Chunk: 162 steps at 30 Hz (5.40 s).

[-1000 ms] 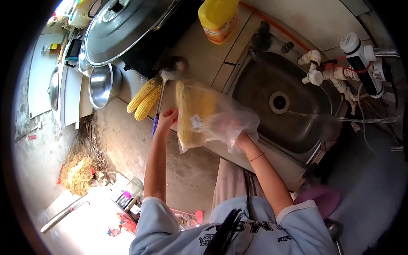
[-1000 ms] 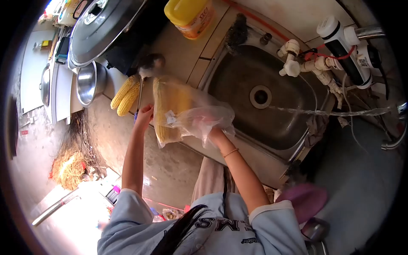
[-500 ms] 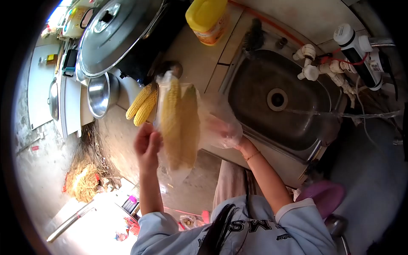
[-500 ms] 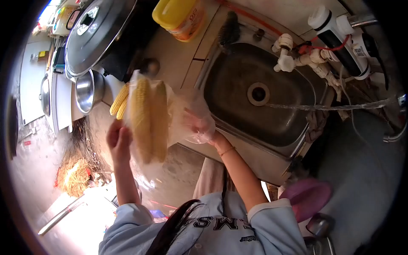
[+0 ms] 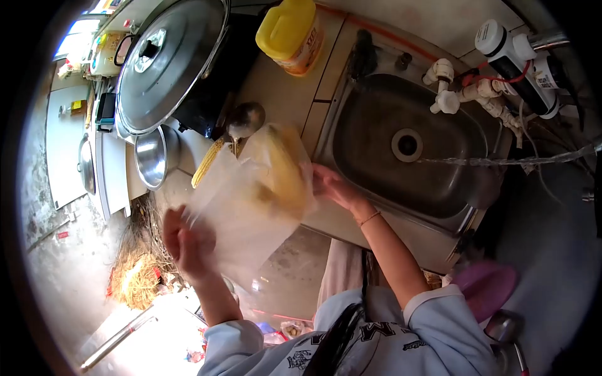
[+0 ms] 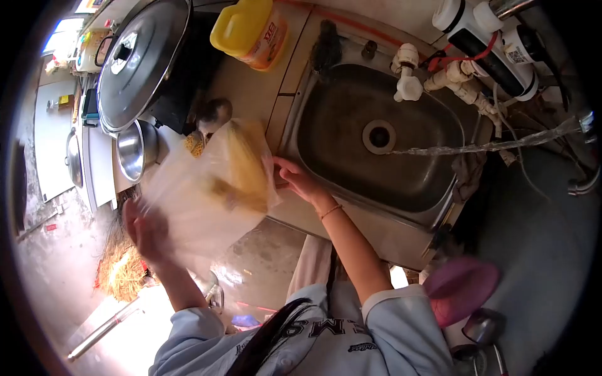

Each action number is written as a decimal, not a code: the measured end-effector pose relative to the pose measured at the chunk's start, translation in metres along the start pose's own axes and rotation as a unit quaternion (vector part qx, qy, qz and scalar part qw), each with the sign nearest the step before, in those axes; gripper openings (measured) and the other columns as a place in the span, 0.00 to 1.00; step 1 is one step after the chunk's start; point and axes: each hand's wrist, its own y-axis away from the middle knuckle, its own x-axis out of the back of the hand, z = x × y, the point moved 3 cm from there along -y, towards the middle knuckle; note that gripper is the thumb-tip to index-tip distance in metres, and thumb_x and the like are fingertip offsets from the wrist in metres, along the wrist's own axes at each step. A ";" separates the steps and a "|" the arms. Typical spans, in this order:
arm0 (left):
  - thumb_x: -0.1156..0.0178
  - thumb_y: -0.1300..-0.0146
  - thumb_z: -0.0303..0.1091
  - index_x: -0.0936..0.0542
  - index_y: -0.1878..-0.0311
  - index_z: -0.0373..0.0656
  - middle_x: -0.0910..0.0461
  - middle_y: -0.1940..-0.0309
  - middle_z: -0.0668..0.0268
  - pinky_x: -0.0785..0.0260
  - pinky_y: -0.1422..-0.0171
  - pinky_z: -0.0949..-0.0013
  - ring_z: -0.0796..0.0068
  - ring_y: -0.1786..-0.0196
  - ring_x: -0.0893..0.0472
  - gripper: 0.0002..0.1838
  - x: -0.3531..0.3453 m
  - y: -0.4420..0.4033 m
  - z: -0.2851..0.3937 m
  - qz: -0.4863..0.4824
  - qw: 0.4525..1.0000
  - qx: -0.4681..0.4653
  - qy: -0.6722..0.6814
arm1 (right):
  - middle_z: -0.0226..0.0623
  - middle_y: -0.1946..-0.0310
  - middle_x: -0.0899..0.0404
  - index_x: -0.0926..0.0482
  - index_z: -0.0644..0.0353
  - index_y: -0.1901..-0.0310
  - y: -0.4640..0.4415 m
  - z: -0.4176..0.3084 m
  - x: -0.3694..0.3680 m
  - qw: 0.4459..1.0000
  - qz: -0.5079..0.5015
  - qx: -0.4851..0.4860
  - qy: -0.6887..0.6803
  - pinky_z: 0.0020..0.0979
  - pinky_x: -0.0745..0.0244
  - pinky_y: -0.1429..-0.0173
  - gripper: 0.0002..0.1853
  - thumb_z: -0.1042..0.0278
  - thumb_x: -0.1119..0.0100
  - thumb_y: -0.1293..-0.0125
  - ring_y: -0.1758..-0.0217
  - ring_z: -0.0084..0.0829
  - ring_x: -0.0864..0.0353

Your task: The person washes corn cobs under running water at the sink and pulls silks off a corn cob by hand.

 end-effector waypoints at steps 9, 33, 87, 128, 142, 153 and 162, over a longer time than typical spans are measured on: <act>0.55 0.34 0.37 0.33 0.63 0.42 0.31 0.73 0.69 0.32 0.67 0.79 0.80 0.70 0.29 0.08 0.030 -0.033 0.062 -0.007 0.905 -0.041 0.423 | 0.35 0.58 0.27 0.34 0.63 0.52 -0.008 0.014 0.001 0.886 0.254 0.118 0.370 0.30 0.30 0.54 0.27 0.63 0.35 0.50 0.57 0.27 0.27; 0.50 0.48 0.26 0.26 0.56 0.37 0.26 0.58 0.48 0.36 0.52 0.57 0.47 0.52 0.29 0.14 0.018 -0.022 -0.262 0.002 0.897 -0.017 -0.442 | 0.33 0.61 0.28 0.36 0.61 0.47 0.056 -0.028 -0.010 0.941 0.285 0.096 0.155 0.26 0.29 0.55 0.25 0.71 0.40 0.47 0.61 0.24 0.27; 0.46 0.40 0.38 0.34 0.52 0.40 0.26 0.67 0.63 0.29 0.61 0.69 0.70 0.67 0.24 0.17 -0.370 0.018 -0.081 -0.195 0.929 0.174 0.260 | 0.25 0.78 0.29 0.30 0.62 0.69 0.215 -0.173 -0.016 0.799 0.393 0.451 0.064 0.17 0.39 0.70 0.06 0.69 0.53 0.36 0.75 0.13 0.34; 0.40 0.49 0.54 0.34 0.48 0.35 0.27 0.58 0.55 0.32 0.49 0.64 0.64 0.54 0.25 0.34 -0.380 0.055 -0.105 -0.391 0.915 0.084 0.062 | 0.38 0.69 0.26 0.30 0.66 0.65 0.230 -0.205 -0.010 0.605 0.449 0.589 0.292 0.22 0.32 0.65 0.09 0.70 0.47 0.45 0.69 0.22 0.26; 0.45 0.60 0.29 0.34 0.61 0.40 0.29 0.67 0.61 0.42 0.42 0.57 0.61 0.54 0.29 0.19 -0.371 0.000 -0.068 -0.378 0.893 0.035 0.243 | 0.39 0.42 0.36 0.41 0.60 0.41 0.212 -0.224 -0.008 0.765 0.299 0.432 0.373 0.32 0.43 0.38 0.35 0.70 0.41 0.54 0.39 0.32 0.38; 0.49 0.61 0.32 0.31 0.57 0.43 0.28 0.63 0.63 0.68 0.28 0.47 0.53 0.38 0.38 0.22 -0.352 -0.009 -0.061 -0.425 0.887 -0.069 0.164 | 0.37 0.71 0.23 0.27 0.58 0.60 0.178 -0.232 -0.009 0.769 0.232 0.342 0.489 0.28 0.29 0.63 0.26 0.58 0.30 0.61 0.69 0.31 0.22; 0.46 0.61 0.30 0.30 0.55 0.41 0.27 0.64 0.64 0.40 0.43 0.54 0.62 0.61 0.26 0.23 -0.320 -0.026 -0.025 -0.305 0.929 -0.090 0.189 | 0.28 0.79 0.28 0.28 0.60 0.68 0.169 -0.216 0.043 0.843 0.199 0.239 0.439 0.21 0.34 0.69 0.13 0.64 0.37 0.50 0.75 0.15 0.31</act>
